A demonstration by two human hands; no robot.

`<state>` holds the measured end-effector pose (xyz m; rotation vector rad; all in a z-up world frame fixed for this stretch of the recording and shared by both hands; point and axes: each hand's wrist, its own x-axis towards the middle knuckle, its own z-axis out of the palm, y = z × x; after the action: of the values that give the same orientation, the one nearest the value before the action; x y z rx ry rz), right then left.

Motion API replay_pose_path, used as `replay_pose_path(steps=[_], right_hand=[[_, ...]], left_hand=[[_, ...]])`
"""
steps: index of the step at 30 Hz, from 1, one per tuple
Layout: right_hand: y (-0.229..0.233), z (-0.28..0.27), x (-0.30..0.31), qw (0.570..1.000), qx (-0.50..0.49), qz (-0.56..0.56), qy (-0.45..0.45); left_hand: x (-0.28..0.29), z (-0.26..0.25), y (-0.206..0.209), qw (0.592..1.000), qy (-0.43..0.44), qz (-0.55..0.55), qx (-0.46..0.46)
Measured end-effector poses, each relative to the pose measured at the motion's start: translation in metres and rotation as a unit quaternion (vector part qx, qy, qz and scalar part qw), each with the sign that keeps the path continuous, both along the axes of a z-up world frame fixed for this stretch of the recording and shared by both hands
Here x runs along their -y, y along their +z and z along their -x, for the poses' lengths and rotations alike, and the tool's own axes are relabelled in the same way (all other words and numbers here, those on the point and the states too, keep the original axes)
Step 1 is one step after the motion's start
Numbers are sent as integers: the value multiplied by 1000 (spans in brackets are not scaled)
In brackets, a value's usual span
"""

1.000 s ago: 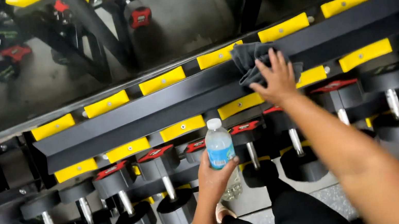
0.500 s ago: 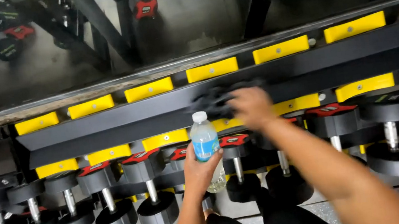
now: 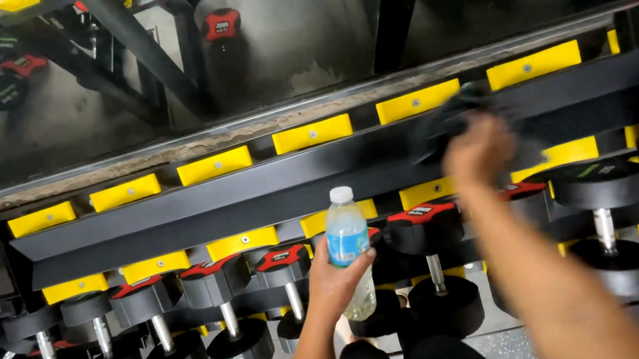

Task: Cleaning a dumbbell rack with a cloth while holding a water bottle.

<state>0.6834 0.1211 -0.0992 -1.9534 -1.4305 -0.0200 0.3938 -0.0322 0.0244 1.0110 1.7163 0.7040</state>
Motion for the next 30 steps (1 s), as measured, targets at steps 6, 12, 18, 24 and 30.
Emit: replay_pose_path(steps=[6, 12, 18, 24, 30], right_hand=[[-36, 204, 35, 915, 59, 21, 398], [-9, 169, 16, 872, 28, 58, 486], [6, 3, 7, 943, 106, -6, 316], [-67, -21, 9, 994, 97, 34, 48], [-77, 155, 9, 999, 13, -8, 37]], left_hand=[[1, 18, -4, 999, 39, -3, 12], [-8, 37, 15, 1000, 25, 16, -3], [-18, 56, 5, 999, 11, 17, 32], [-29, 82, -8, 999, -6, 10, 30], [-40, 110, -4, 998, 14, 38, 44]])
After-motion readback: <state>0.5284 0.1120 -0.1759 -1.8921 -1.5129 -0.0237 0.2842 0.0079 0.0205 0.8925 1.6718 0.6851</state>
